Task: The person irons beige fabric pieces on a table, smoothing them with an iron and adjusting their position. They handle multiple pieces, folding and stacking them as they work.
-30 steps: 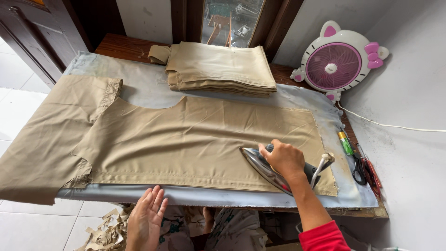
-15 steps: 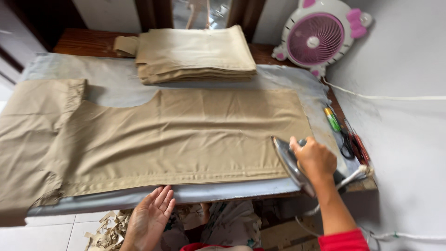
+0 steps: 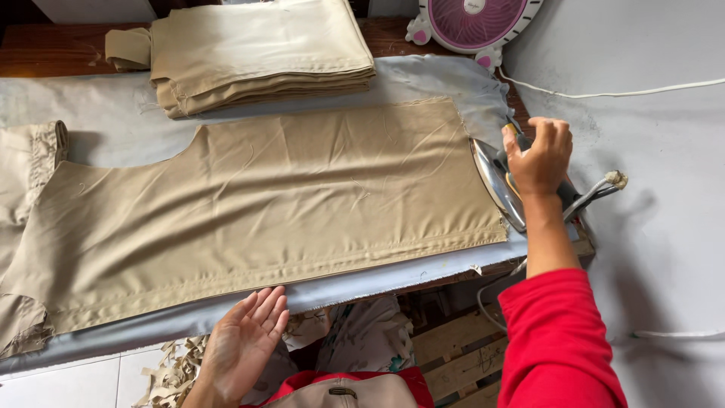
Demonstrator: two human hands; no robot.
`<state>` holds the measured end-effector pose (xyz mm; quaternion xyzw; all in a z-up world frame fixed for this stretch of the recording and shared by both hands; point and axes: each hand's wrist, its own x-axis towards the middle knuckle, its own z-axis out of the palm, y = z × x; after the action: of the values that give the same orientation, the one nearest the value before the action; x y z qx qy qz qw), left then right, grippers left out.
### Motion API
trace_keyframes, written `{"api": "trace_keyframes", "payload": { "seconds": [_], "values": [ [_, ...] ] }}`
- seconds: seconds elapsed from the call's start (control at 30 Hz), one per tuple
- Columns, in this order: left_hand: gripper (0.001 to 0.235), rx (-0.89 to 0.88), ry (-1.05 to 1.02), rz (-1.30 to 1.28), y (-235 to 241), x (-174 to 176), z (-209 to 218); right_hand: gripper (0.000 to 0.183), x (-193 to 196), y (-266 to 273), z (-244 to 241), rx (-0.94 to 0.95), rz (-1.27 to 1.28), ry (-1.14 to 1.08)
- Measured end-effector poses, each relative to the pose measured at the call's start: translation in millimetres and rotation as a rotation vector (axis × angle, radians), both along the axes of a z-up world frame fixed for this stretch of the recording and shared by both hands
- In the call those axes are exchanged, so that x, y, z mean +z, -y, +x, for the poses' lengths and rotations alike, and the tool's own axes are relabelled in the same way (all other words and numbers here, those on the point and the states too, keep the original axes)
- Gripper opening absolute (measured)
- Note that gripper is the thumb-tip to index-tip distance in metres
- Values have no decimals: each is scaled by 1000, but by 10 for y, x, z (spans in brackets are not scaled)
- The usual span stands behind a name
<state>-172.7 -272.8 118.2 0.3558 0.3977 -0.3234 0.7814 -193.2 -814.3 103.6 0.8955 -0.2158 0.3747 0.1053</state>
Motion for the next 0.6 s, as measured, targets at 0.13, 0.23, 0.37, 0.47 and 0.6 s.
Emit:
{"api": "trace_keyframes", "payload": {
  "seconds": [0.13,0.23,0.37,0.47,0.6],
  "values": [
    [44,66,22,66,-27,-69,17,15,-260,-939,-200,573,107,-46],
    [49,103,16,44,-31,-154,37,24,-341,-1937,-449,847,298,-417],
    [55,46,18,-39,0,-353,-50,23,-424,-2203,-434,966,-26,-359],
    [51,-24,-33,-202,46,-510,-81,33,-299,-2179,-386,928,-55,-549],
    [60,-77,-46,-195,89,-333,-111,54,-511,-1988,-277,841,-159,-644]
  ]
}}
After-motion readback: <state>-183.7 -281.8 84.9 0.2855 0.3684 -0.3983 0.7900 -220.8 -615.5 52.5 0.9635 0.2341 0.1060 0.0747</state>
